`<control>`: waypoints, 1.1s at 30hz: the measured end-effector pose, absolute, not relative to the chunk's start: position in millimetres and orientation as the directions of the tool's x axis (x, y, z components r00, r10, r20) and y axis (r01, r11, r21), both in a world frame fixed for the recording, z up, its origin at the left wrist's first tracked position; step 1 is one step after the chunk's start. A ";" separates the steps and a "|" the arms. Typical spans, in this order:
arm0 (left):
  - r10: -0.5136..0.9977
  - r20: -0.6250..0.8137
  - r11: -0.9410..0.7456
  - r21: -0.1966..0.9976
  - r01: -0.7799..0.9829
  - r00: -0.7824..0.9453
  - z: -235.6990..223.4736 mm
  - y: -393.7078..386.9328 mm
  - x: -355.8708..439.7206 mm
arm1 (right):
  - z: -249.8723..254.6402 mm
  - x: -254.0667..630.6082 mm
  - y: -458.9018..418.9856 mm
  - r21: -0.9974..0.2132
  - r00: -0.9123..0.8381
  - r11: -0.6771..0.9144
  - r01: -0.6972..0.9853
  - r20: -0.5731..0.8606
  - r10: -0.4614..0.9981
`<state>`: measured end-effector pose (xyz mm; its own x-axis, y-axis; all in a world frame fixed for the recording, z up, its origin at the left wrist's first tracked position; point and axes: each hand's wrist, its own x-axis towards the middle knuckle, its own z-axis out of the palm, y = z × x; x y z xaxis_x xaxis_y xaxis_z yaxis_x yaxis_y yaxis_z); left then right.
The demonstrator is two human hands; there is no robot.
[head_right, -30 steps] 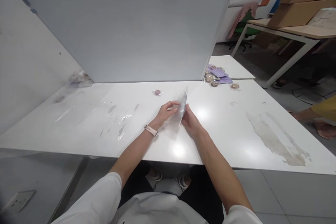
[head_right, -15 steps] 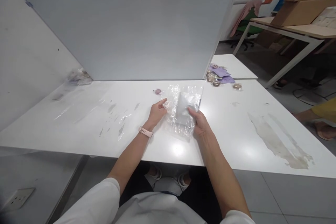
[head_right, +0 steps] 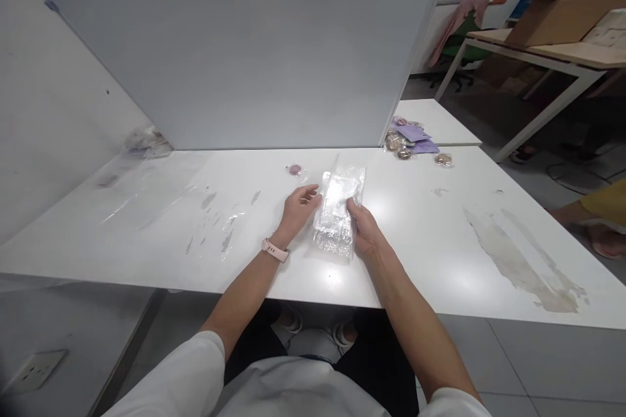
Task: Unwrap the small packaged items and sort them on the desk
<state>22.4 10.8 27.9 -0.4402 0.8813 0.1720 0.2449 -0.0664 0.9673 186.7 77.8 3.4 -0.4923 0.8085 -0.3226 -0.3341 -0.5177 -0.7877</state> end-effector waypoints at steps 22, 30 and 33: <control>0.911 -0.299 0.048 0.763 -0.644 -0.286 15.3 18.9 34.8 | 2.9 175.4 70.5 -0.817 -0.470 -0.452 -0.359 -0.260 0.843; 0.840 -0.248 -0.267 0.586 -0.765 -0.483 50.0 10.4 -29.5 | -1.1 179.3 72.0 -0.959 -0.229 -0.283 0.020 -0.280 0.932; 0.874 -0.110 -0.320 0.600 -0.733 -0.473 58.3 5.4 -27.6 | 2.6 174.0 66.1 -0.986 -0.273 -0.027 0.163 -0.071 0.959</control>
